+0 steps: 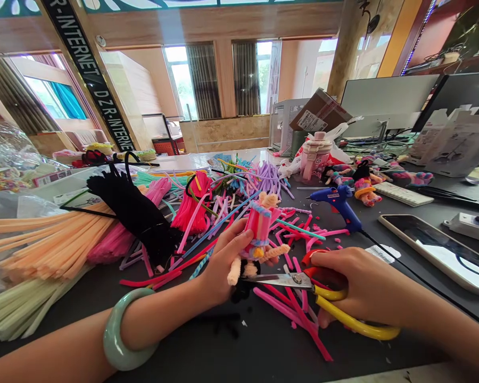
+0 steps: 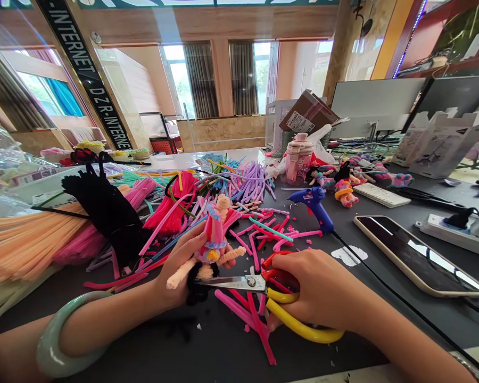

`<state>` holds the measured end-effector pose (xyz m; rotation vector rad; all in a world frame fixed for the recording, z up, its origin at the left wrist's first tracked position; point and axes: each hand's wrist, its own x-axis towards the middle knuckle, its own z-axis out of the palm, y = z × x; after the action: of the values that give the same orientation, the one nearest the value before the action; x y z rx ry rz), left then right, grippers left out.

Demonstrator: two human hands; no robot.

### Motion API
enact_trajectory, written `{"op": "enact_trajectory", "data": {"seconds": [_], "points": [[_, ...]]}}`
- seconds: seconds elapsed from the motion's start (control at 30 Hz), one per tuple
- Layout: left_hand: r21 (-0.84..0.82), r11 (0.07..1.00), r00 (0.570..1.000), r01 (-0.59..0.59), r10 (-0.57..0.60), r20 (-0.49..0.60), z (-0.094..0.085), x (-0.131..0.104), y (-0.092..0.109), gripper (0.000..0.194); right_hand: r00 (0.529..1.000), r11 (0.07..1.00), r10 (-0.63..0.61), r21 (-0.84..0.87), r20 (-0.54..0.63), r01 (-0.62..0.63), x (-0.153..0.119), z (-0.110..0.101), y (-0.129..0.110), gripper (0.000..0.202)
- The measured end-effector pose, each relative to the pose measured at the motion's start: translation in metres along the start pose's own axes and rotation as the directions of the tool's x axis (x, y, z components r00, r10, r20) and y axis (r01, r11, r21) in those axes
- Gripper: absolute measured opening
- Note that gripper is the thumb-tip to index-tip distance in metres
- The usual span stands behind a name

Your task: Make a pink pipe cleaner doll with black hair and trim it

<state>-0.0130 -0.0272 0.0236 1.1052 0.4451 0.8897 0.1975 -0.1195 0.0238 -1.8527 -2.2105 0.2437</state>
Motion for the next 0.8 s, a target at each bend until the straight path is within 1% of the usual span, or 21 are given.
{"op": "enact_trajectory", "data": {"seconds": [0.1,0.2,0.33,0.57,0.67,0.8], "points": [[0.002,1.0,1.0,0.022,-0.022,0.011,0.0031,0.0,0.0018,0.039,1.0,1.0,-0.01,-0.021,-0.024,0.009,-0.0007,0.001,0.0011,0.036],[0.007,0.999,0.999,0.034,-0.034,0.016,0.005,0.0005,0.0023,0.04,1.0,1.0,-0.007,-0.03,-0.02,0.006,-0.001,0.0018,0.0015,0.039],[-0.009,0.998,0.997,0.069,-0.069,0.027,0.0043,0.001,0.0015,0.042,0.999,1.0,-0.02,-0.024,-0.028,0.019,-0.0012,0.0027,0.0024,0.032],[-0.119,0.979,0.986,0.167,-0.163,0.047,0.0026,-0.0005,0.001,0.038,0.991,0.998,-0.057,-0.018,-0.122,0.055,-0.0012,0.0045,0.0064,0.032],[-0.133,0.978,0.986,0.161,-0.153,0.067,0.0029,0.0008,0.0001,0.038,0.983,0.996,-0.091,-0.02,-0.159,0.088,-0.0011,0.0047,0.0065,0.029],[-0.112,0.984,0.988,0.137,-0.127,0.093,0.0019,0.0026,-0.0009,0.037,0.971,0.993,-0.119,-0.045,-0.207,0.112,-0.0008,0.0048,0.0067,0.029]]}}
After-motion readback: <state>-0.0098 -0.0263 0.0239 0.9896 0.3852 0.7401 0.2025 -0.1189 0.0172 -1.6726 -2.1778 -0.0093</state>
